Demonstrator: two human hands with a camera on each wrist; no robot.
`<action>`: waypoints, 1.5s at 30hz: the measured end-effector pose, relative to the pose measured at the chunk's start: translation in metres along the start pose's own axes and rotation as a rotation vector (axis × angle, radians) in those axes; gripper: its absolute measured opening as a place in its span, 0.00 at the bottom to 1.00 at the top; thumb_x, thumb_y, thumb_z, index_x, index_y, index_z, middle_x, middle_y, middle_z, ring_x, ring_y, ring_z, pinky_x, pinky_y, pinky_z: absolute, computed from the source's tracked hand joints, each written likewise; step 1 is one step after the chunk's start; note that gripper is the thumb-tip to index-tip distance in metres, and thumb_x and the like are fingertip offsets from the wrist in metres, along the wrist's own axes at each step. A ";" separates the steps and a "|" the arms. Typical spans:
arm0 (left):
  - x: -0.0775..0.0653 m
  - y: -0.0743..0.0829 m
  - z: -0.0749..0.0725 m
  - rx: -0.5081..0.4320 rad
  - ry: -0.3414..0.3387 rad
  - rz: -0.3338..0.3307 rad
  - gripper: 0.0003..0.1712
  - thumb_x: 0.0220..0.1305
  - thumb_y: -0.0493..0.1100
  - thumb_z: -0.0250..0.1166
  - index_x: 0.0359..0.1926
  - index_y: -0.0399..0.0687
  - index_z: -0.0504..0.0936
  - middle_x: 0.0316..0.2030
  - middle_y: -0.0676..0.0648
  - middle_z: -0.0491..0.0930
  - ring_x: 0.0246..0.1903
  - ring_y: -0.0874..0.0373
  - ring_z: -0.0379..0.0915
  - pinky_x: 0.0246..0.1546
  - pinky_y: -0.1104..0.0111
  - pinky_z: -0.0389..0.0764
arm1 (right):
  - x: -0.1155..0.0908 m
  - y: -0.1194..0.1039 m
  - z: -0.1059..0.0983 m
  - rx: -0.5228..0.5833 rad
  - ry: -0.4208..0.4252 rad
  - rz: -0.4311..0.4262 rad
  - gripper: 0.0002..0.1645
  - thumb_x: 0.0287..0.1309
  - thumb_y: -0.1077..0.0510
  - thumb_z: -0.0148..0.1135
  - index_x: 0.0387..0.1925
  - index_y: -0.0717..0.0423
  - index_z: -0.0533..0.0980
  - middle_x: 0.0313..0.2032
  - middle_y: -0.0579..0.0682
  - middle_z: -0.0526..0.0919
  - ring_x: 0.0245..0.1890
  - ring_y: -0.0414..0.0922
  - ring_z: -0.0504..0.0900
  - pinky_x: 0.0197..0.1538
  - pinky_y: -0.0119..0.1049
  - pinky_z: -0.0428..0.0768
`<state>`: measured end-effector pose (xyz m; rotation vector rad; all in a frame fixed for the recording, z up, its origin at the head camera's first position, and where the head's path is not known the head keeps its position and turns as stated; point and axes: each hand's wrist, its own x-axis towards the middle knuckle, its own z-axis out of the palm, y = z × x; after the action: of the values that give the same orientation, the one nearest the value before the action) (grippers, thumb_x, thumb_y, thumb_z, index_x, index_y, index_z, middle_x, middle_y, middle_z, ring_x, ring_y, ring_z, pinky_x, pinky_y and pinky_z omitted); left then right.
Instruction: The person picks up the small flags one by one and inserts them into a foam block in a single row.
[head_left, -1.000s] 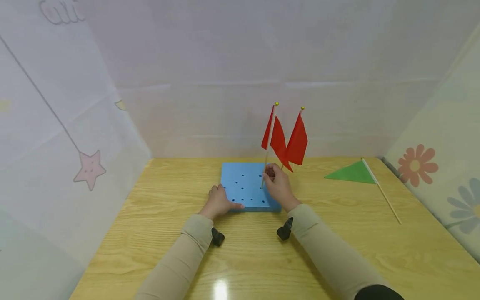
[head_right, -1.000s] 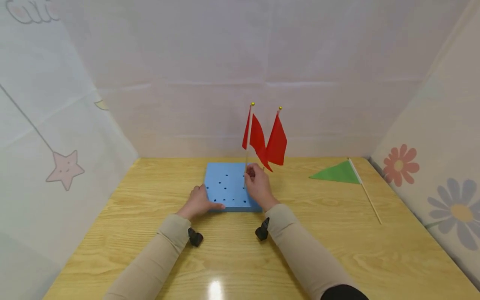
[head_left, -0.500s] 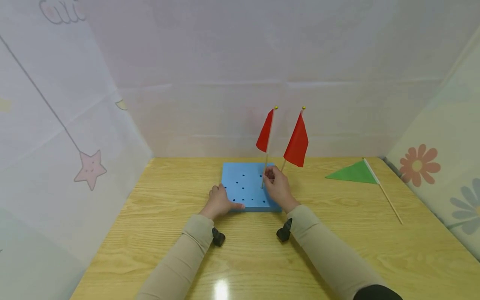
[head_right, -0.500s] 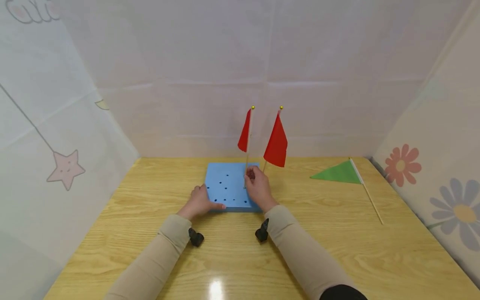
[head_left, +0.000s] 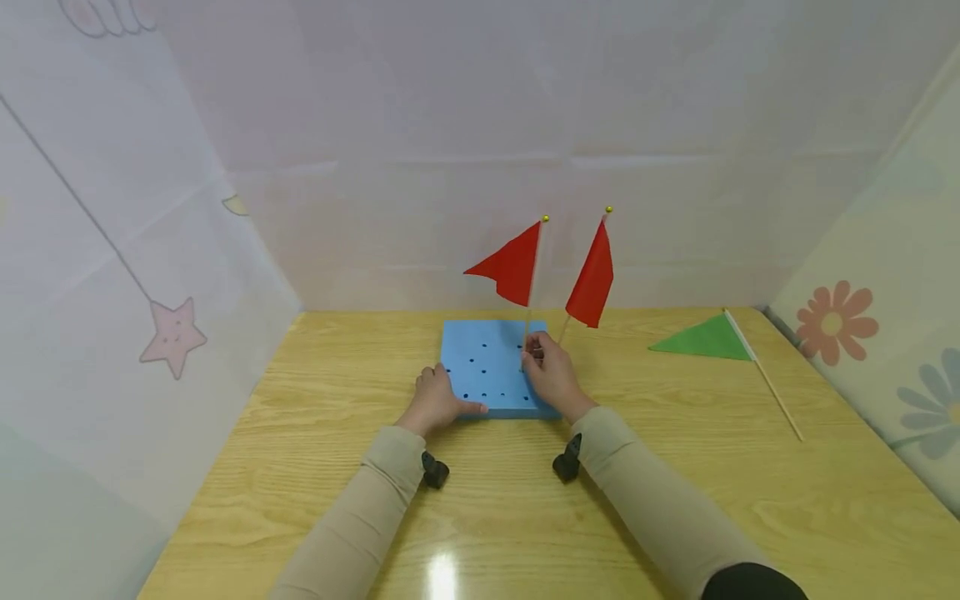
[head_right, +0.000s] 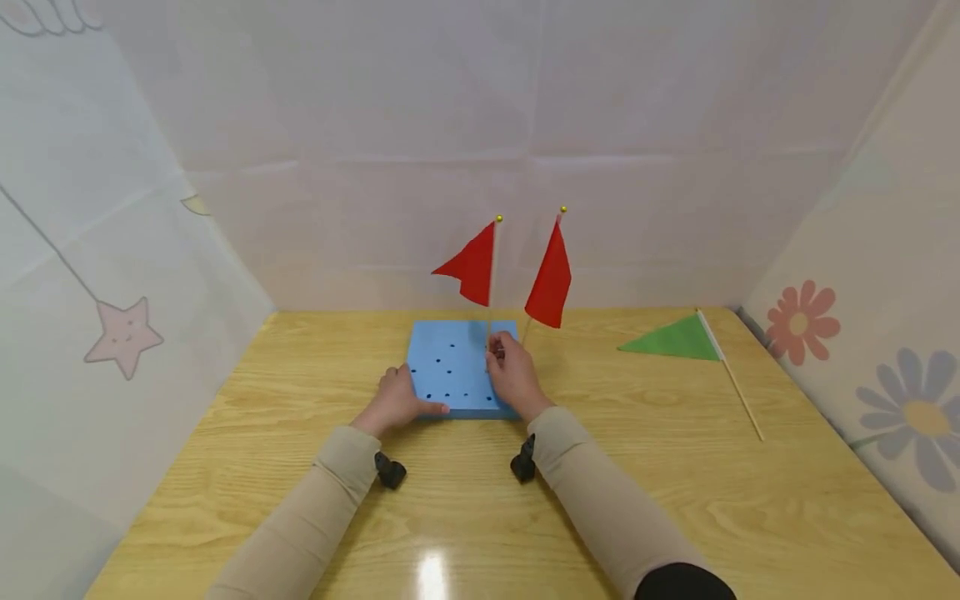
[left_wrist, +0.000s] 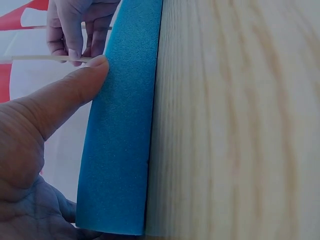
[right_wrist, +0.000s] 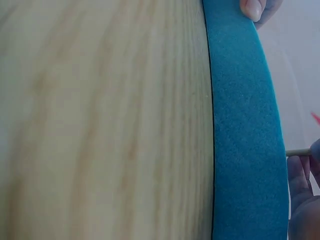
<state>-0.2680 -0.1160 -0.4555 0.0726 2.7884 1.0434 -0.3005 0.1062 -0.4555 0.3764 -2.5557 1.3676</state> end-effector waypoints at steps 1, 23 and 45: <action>0.000 0.001 -0.001 0.004 0.000 0.003 0.71 0.52 0.62 0.82 0.76 0.22 0.50 0.71 0.25 0.57 0.69 0.35 0.57 0.66 0.48 0.68 | 0.001 -0.001 0.000 -0.003 -0.002 -0.003 0.07 0.73 0.66 0.59 0.48 0.65 0.73 0.49 0.63 0.82 0.50 0.58 0.82 0.58 0.52 0.80; -0.004 -0.002 0.005 0.006 0.012 0.022 0.69 0.51 0.60 0.82 0.75 0.20 0.53 0.68 0.24 0.60 0.66 0.34 0.60 0.65 0.48 0.70 | -0.016 0.004 -0.006 -0.002 -0.028 0.033 0.17 0.71 0.68 0.59 0.58 0.70 0.75 0.50 0.61 0.83 0.52 0.56 0.81 0.58 0.50 0.80; -0.004 0.001 -0.001 0.003 -0.002 0.030 0.70 0.53 0.60 0.82 0.77 0.22 0.50 0.71 0.24 0.56 0.71 0.32 0.54 0.67 0.46 0.67 | -0.033 0.023 -0.051 0.003 -0.033 0.072 0.18 0.72 0.65 0.58 0.58 0.70 0.74 0.50 0.64 0.82 0.52 0.59 0.81 0.58 0.53 0.80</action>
<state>-0.2645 -0.1159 -0.4538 0.1166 2.7955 1.0447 -0.2729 0.1653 -0.4554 0.3121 -2.6183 1.4013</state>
